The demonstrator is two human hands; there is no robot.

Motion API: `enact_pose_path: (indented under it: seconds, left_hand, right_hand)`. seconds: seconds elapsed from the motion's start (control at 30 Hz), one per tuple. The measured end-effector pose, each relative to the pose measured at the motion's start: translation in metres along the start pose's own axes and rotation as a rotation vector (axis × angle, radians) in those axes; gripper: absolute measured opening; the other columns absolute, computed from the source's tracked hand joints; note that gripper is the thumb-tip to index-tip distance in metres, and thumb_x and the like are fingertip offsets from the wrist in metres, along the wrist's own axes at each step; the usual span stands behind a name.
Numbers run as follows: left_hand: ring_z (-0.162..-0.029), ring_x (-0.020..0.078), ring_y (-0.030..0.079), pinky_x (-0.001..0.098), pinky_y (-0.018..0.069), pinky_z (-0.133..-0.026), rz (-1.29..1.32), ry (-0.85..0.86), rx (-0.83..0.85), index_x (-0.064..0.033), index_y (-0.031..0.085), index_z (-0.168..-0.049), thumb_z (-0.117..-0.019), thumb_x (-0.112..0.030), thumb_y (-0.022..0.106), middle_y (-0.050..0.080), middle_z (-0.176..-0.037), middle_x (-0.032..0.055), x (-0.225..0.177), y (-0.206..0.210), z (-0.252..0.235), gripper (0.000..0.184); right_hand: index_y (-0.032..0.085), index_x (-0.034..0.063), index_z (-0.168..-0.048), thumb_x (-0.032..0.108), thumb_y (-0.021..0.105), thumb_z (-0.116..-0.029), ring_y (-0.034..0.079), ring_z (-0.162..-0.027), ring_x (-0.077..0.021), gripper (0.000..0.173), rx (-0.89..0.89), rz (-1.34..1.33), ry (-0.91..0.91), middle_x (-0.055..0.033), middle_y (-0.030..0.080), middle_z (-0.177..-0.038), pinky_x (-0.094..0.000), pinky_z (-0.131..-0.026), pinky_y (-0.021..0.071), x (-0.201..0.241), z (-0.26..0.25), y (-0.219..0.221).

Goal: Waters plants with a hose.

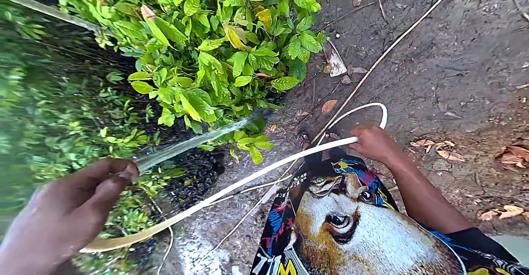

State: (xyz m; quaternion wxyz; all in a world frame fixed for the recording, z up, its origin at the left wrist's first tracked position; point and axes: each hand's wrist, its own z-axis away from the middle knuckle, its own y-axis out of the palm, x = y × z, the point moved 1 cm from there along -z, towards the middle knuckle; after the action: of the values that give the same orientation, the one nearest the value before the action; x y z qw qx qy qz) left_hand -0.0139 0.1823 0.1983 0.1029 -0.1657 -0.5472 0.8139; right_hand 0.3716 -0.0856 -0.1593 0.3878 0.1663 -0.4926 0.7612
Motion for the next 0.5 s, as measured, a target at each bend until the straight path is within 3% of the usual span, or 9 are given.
enact_pose_path:
  seconds: [0.1, 0.33, 0.43, 0.5]
  left_hand:
    - [-0.044, 0.0092, 0.042, 0.0321, 0.0373, -0.042, -0.023, 0.001, -0.012, -0.0086, 0.065, -0.098, -0.0992, -0.034, 0.047, 0.048, -0.059, -0.0028, -0.003, 0.001, -0.002, 0.031]
    - [-0.045, 0.0095, 0.039, 0.0300, 0.0358, -0.046, 0.020, -0.020, 0.017, -0.0012, 0.062, -0.100, -0.1013, -0.015, 0.047, 0.046, -0.059, -0.0004, -0.050, -0.003, -0.003, 0.021]
    - [-0.043, 0.0103, 0.038, 0.0311, 0.0347, -0.043, 0.016, -0.022, 0.055, -0.0040, 0.063, -0.098, -0.0974, -0.015, 0.046, 0.044, -0.057, -0.0010, -0.051, -0.002, -0.006, 0.020]
    - [-0.047, 0.0125, 0.042, 0.0317, 0.0377, -0.047, -0.003, -0.009, 0.060, 0.0006, 0.063, -0.104, -0.1036, -0.013, 0.046, 0.048, -0.062, 0.0026, -0.060, -0.009, -0.006, 0.022]
  right_hand:
    - [0.069, -0.0005, -0.087, 0.029, 0.072, -0.0940, 0.067, -0.088, -0.0401, 0.031, -0.016, -0.002, -0.003, -0.0195, 0.068, -0.088, -0.0620, -0.080, 0.0504, 0.001, 0.000, 0.001]
    - [0.067, 0.0006, -0.082, 0.026, 0.075, -0.0918, 0.066, -0.083, -0.0386, 0.029, -0.069, -0.044, 0.004, -0.0178, 0.067, -0.084, -0.0613, -0.075, 0.0500, -0.007, 0.004, 0.001]
    - [0.068, 0.0010, -0.083, 0.025, 0.075, -0.0909, 0.066, -0.084, -0.0388, 0.026, -0.091, -0.056, 0.005, -0.0178, 0.068, -0.086, -0.0621, -0.076, 0.0497, -0.012, 0.005, 0.001]
    - [0.068, 0.0009, -0.083, 0.025, 0.075, -0.0912, 0.067, -0.084, -0.0389, 0.026, -0.095, -0.054, 0.012, -0.0180, 0.069, -0.087, -0.0623, -0.076, 0.0500, -0.014, 0.007, 0.001]
